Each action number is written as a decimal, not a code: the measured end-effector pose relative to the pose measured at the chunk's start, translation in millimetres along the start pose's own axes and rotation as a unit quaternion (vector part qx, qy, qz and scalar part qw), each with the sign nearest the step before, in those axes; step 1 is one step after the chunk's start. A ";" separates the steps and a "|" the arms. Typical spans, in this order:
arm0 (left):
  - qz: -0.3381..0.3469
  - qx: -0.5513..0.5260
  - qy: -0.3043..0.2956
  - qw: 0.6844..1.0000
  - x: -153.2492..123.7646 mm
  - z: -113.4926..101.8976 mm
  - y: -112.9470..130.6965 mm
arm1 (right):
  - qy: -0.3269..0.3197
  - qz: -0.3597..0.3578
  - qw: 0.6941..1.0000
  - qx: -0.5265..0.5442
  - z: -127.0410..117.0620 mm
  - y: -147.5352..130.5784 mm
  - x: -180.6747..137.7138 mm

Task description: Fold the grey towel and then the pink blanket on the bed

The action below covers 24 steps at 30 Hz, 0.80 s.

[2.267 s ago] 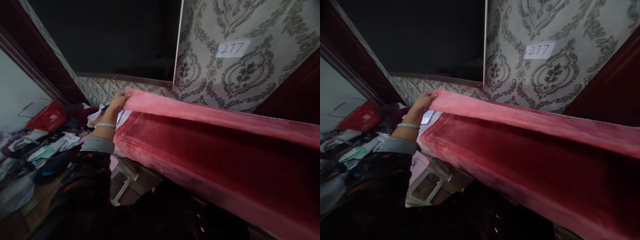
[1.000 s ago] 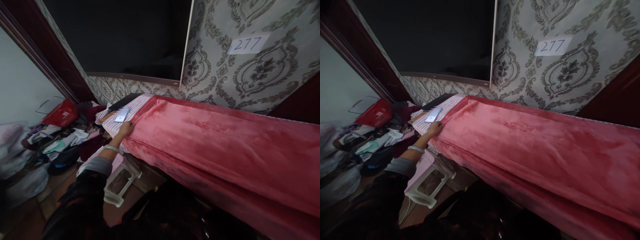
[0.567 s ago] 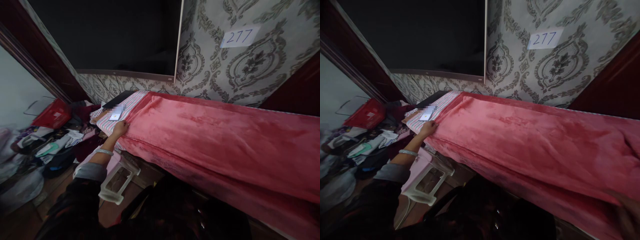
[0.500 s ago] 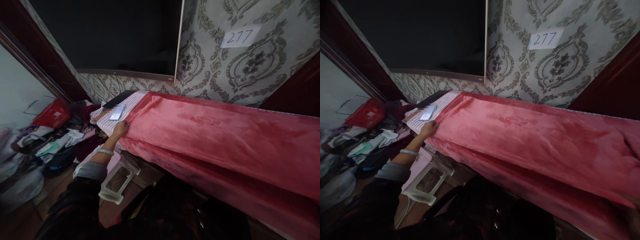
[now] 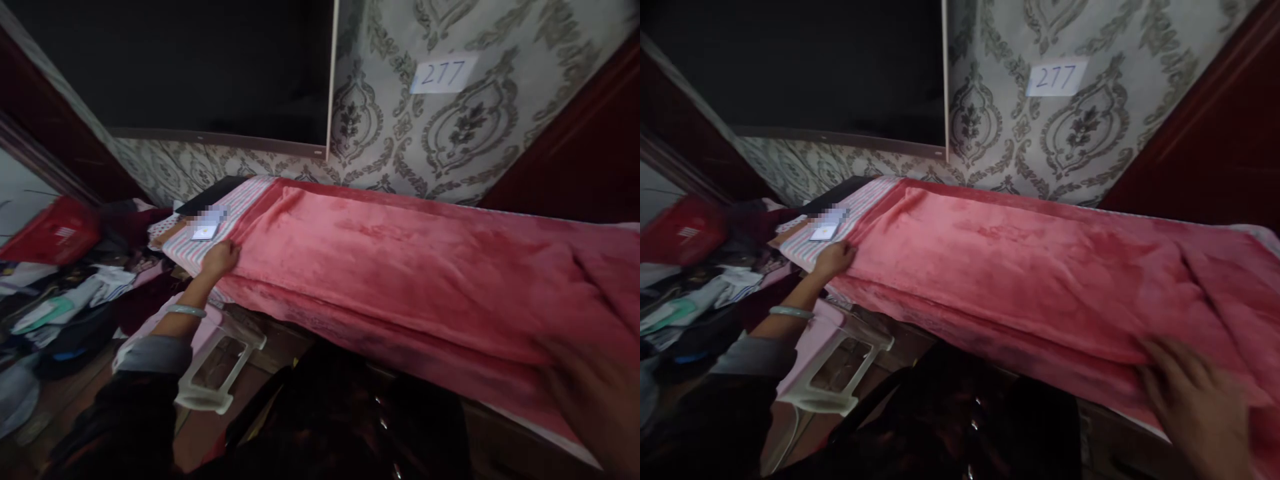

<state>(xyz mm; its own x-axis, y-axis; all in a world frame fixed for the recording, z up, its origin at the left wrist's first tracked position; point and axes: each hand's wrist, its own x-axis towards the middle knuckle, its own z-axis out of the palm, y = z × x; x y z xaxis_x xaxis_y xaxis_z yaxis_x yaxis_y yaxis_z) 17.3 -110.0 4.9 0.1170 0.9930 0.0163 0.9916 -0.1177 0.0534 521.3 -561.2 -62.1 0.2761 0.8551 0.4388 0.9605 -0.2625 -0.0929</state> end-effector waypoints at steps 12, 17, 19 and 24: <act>-0.003 0.063 -0.013 0.998 6.4 -3.7 20.1 | 0.117 -0.058 0.990 0.051 21.0 -19.0 16.4; -0.004 0.057 0.003 0.998 4.5 -2.2 18.7 | 0.078 -0.073 0.993 0.047 22.0 -18.9 7.0; 0.031 0.057 0.092 0.994 0.5 -3.9 24.2 | 0.069 -0.072 0.994 0.049 19.7 -21.0 6.7; 0.306 -0.036 0.149 0.939 -42.8 5.6 89.9 | 0.063 -0.064 0.992 0.092 4.2 -55.2 31.7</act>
<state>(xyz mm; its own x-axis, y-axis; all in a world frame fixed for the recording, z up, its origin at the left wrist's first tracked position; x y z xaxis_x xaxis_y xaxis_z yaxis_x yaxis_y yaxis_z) 101.7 -163.1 3.4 0.6332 0.6929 0.3448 0.7356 -0.6773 0.0103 477.2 -517.7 -46.9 0.1554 0.8106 0.5647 0.9809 -0.0592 -0.1850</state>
